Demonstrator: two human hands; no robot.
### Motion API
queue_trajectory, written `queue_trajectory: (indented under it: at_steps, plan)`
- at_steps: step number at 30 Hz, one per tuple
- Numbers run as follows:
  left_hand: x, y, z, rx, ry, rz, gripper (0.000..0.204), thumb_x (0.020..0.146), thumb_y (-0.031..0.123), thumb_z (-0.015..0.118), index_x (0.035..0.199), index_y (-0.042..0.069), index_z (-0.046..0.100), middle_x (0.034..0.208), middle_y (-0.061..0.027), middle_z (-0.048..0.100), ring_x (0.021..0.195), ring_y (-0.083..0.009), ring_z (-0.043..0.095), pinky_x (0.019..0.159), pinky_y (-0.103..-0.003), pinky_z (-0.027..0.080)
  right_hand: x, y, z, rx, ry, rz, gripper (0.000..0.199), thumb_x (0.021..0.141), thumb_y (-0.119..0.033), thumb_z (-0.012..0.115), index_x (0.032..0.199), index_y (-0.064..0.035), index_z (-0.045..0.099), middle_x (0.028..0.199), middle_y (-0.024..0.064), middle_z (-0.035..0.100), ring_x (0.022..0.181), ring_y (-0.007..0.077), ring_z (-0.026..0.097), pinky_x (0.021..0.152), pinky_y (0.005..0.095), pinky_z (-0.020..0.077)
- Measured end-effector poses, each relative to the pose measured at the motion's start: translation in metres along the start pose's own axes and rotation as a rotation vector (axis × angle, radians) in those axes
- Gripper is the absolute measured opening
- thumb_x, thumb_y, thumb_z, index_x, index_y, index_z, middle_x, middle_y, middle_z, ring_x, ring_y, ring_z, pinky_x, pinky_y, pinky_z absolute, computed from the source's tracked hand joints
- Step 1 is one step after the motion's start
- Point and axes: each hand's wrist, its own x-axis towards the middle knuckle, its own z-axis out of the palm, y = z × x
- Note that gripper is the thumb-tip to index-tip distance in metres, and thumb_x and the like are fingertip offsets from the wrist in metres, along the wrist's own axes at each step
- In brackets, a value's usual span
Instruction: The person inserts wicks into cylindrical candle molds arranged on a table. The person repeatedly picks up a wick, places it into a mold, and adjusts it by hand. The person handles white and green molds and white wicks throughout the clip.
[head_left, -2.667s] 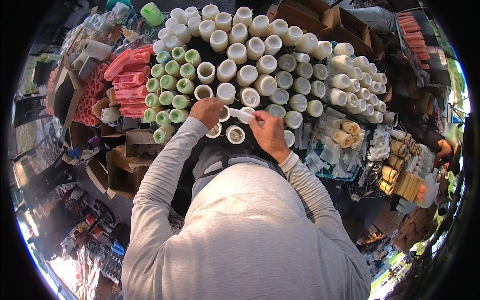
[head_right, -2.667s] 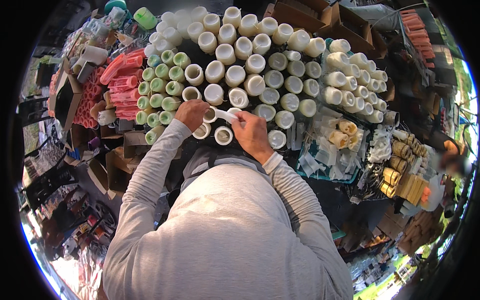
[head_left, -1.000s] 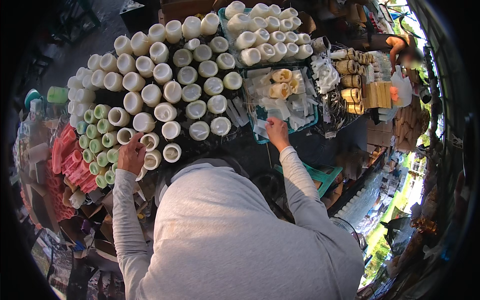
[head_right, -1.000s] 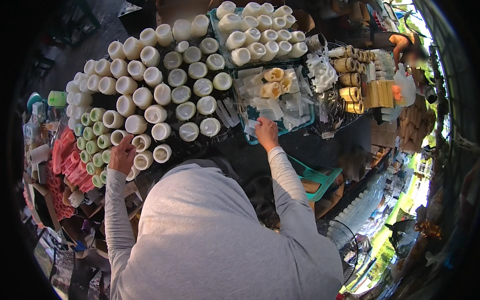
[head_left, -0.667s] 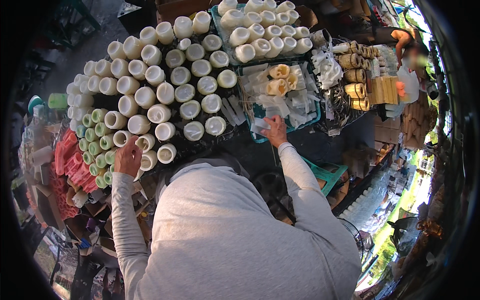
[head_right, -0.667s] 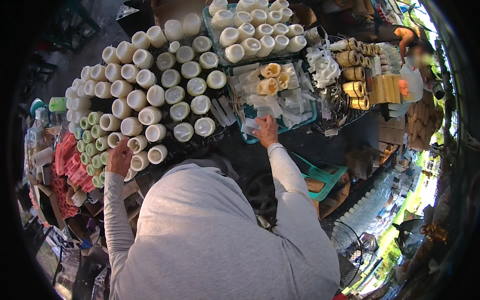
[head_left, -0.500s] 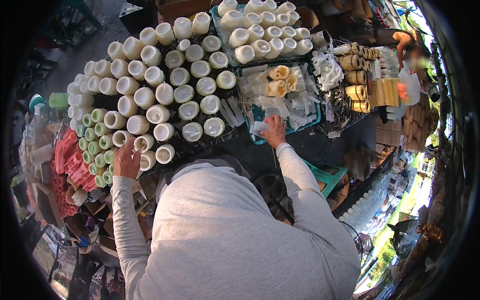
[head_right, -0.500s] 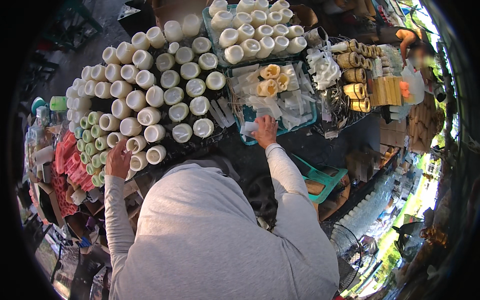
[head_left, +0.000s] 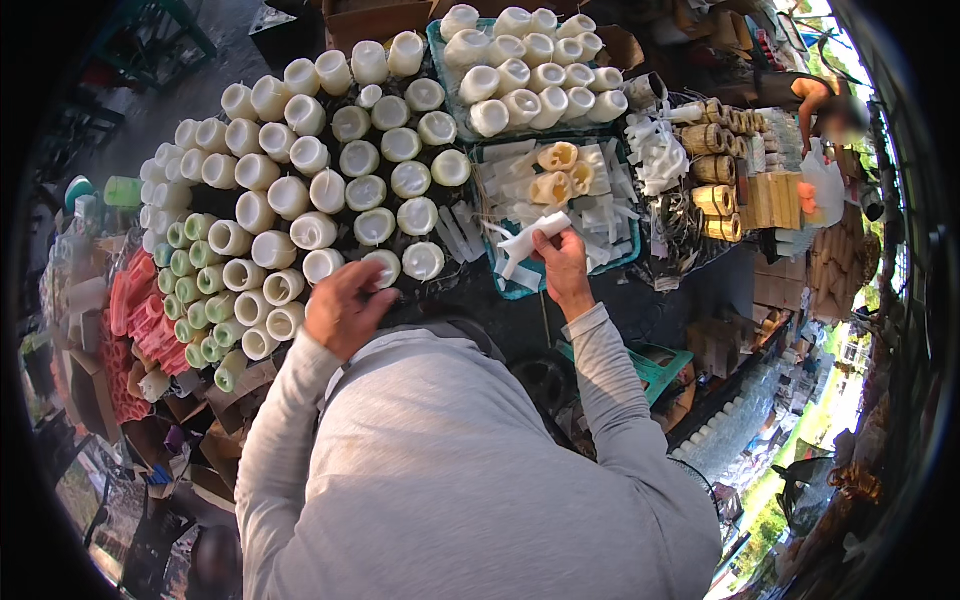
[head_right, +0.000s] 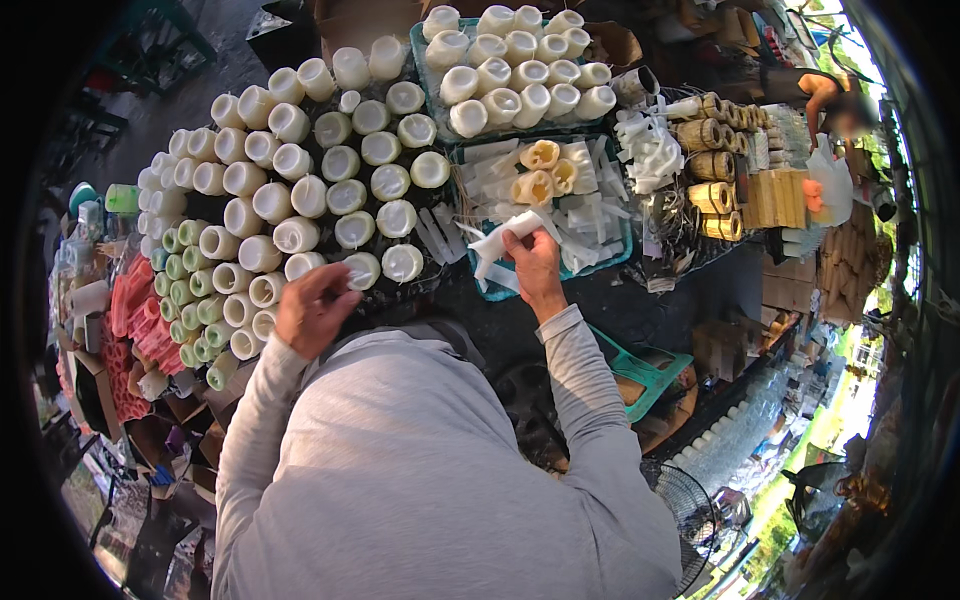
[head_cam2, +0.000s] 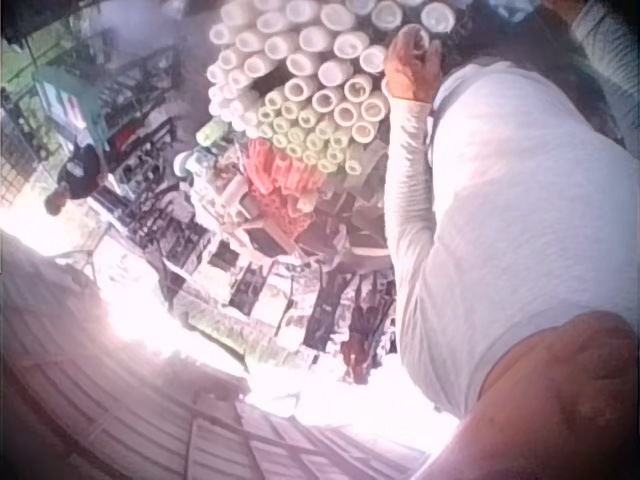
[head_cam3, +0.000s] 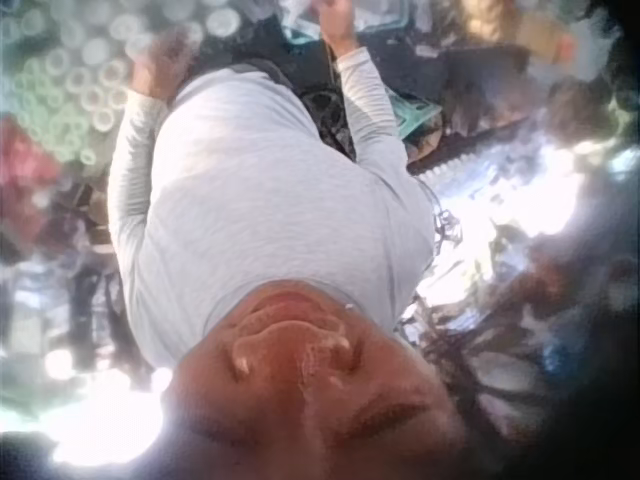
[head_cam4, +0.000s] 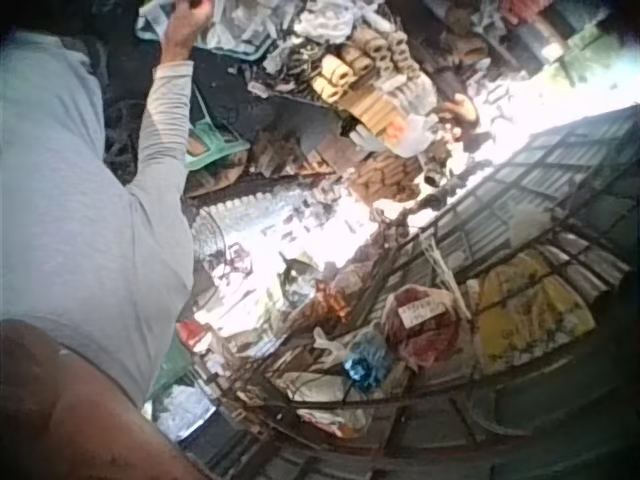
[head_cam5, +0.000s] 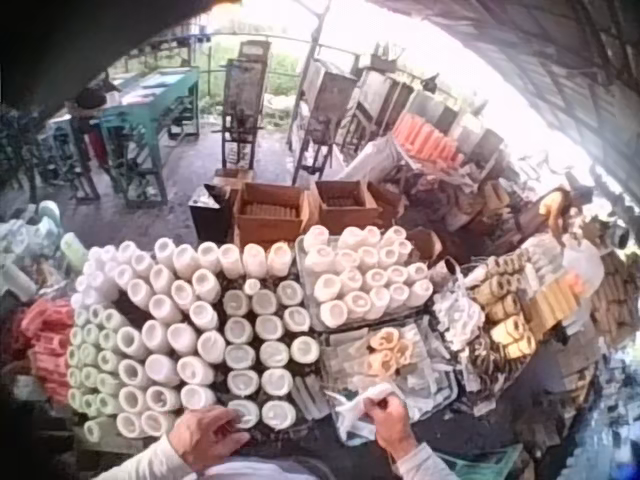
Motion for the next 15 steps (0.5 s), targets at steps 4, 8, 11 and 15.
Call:
queue_trajectory:
  at_steps: [4, 8, 11, 15]
  plan:
    - [0.058, -0.011, 0.078, -0.043, -0.188, 0.157, 0.047, 0.089, 0.015, 0.083, 0.129, -0.002, 0.065, 0.111, -0.0181, 0.072, 0.097, -0.0289, 0.073, 0.085, -0.038, 0.06, -0.005, -0.02, 0.026, 0.213, -0.011, 0.082, 0.029, 0.101, -0.018, 0.078, 0.122, -0.0037, 0.064, 0.111, 0.0053, 0.071, 0.094, 0.0168, 0.069, 0.084, 0.0329, 0.0573]
    - [0.106, -0.022, 0.156, -0.341, -0.459, -0.142, 0.038, 0.094, 0.013, 0.078, 0.125, -0.004, 0.065, 0.114, -0.0176, 0.073, 0.092, -0.0239, 0.074, 0.076, -0.036, 0.063, -0.013, -0.015, 0.03, 0.361, 0.039, 0.109, 0.031, 0.099, -0.017, 0.08, 0.123, -0.0039, 0.064, 0.112, 0.0054, 0.071, 0.094, 0.0171, 0.069, 0.08, 0.0322, 0.0578]
    - [0.123, -0.022, 0.187, -0.385, -0.521, -0.358, 0.029, 0.096, 0.009, 0.073, 0.119, -0.005, 0.066, 0.102, -0.0149, 0.076, 0.08, -0.02, 0.076, 0.067, -0.034, 0.064, -0.01, -0.005, 0.019, 0.353, 0.118, 0.123, 0.028, 0.097, -0.015, 0.082, 0.118, -0.0057, 0.067, 0.106, 0.0044, 0.073, 0.085, 0.0149, 0.069, 0.072, 0.0308, 0.0578]
    - [0.128, -0.022, 0.21, -0.231, -0.457, -0.442, 0.021, 0.095, 0.004, 0.069, 0.114, -0.007, 0.068, 0.085, -0.0113, 0.076, 0.063, -0.0187, 0.075, 0.06, -0.034, 0.064, -0.008, 0.006, -0.009, 0.381, 0.214, 0.162, 0.022, 0.095, -0.013, 0.083, 0.112, -0.0084, 0.07, 0.097, 0.0024, 0.074, 0.077, 0.0142, 0.07, 0.068, 0.0302, 0.0579]
